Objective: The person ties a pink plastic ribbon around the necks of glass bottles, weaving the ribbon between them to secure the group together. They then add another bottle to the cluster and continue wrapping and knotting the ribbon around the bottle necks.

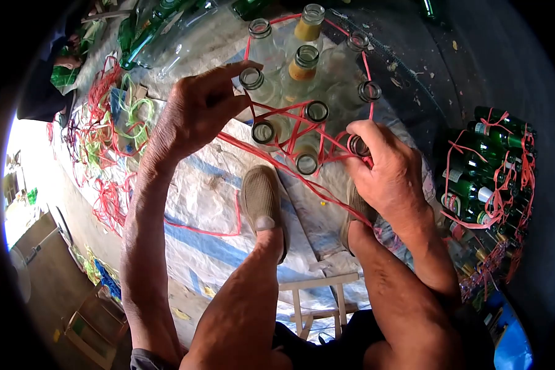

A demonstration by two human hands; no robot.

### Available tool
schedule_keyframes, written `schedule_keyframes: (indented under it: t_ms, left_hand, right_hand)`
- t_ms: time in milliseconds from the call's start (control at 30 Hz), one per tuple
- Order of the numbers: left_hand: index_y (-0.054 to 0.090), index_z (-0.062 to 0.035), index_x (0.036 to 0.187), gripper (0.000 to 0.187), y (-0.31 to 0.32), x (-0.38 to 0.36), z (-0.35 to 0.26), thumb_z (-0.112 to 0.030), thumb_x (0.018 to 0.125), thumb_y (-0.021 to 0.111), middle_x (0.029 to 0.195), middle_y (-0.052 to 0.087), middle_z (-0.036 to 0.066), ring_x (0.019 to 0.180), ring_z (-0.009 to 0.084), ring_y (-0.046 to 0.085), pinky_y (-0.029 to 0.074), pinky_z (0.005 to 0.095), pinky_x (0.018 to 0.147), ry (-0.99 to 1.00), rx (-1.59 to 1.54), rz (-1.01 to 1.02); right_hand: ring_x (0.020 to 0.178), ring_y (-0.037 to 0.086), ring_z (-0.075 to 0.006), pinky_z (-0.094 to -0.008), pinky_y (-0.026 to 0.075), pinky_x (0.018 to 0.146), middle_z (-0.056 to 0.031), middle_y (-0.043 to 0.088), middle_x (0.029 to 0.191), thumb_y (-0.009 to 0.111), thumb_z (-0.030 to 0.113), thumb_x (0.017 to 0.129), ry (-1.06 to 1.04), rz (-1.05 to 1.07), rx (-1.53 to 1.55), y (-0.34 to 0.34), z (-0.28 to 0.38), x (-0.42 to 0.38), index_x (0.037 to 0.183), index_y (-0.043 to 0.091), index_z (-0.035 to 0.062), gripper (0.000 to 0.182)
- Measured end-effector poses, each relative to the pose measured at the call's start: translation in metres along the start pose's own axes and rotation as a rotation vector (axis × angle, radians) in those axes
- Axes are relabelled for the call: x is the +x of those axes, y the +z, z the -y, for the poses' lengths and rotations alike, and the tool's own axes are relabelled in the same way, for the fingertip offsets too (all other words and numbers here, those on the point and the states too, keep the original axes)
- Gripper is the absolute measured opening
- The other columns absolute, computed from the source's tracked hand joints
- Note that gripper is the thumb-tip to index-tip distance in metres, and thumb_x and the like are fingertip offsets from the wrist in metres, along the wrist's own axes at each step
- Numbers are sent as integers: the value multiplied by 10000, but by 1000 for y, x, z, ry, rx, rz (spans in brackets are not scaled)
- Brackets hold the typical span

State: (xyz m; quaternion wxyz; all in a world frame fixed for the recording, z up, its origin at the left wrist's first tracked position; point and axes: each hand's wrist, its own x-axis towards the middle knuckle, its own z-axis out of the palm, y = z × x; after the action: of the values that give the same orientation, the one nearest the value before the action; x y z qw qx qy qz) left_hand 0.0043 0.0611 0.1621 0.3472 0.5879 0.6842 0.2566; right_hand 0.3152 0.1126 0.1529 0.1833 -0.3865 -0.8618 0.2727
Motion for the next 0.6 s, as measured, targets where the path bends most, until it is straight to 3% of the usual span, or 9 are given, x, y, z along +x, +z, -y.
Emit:
schedule_keyframes:
  t_ms: [267, 467, 600]
  left_hand:
    - [654, -98, 1408, 459, -4, 0, -2, -54, 954, 702, 673, 359, -100, 619, 23, 333, 300, 236, 557, 15, -76, 61]
    - [689, -91, 1358, 412, -6, -1, -13, -106, 948, 717, 638, 443, -34, 606, 56, 394, 373, 275, 547, 68, 110, 44]
    - [723, -91, 1300, 359, 1, -13, -28, -138, 943, 725, 613, 475, 36, 584, 84, 439, 417, 297, 556, 66, 210, -18]
  right_hand:
    - [742, 694, -363, -475, 525, 598, -112, 676, 857, 770, 63, 782, -20, -61, -22, 5, 1, -2, 1036, 584, 101, 317]
    - [787, 692, -423, -530, 520, 632, -139, 705, 870, 736, 130, 816, -22, -18, -44, -4, -2, -1, 1013, 567, 99, 261]
    - [811, 695, -420, -533, 521, 661, -155, 726, 895, 740, 160, 807, -63, -10, -51, -13, -9, 0, 1009, 574, 99, 268]
